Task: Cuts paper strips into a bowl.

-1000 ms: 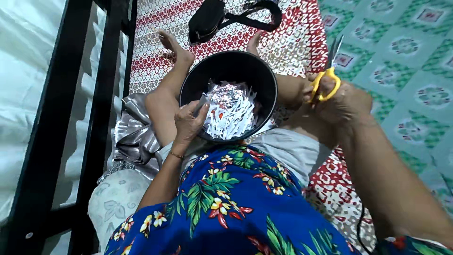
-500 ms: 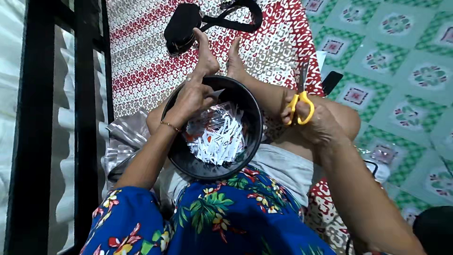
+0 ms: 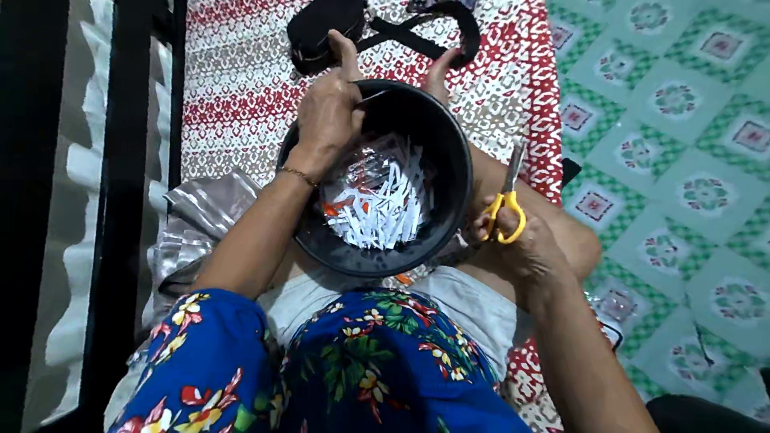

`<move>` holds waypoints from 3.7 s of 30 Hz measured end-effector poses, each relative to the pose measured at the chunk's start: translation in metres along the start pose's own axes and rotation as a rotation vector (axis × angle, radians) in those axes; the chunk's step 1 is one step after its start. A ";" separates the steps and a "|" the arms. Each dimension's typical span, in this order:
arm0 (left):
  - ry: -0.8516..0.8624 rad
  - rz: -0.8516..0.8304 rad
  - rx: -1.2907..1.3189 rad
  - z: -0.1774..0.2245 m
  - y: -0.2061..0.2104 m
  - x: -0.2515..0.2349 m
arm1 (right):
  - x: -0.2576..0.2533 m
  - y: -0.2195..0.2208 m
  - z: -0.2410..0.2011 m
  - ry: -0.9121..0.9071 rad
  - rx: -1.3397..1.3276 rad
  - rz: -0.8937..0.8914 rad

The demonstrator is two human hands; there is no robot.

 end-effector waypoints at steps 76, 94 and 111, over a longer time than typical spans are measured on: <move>0.206 -0.765 1.038 0.003 0.005 0.027 | 0.031 0.089 -0.077 -0.156 0.531 -0.349; 0.243 -0.790 1.089 0.001 0.010 0.030 | 0.030 0.097 -0.088 -0.147 0.564 -0.354; 0.121 -0.726 1.145 -0.011 0.005 0.033 | 0.032 0.095 -0.089 -0.164 0.603 -0.437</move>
Point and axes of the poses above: each hand's wrist, its own x-axis away from the middle knuckle, its own y-axis out of the palm, z = x × y, the point moved 2 cm from there along -x, towards the middle knuckle, and after that the axes turned 4 degrees about -y, right-handed, at the moved point
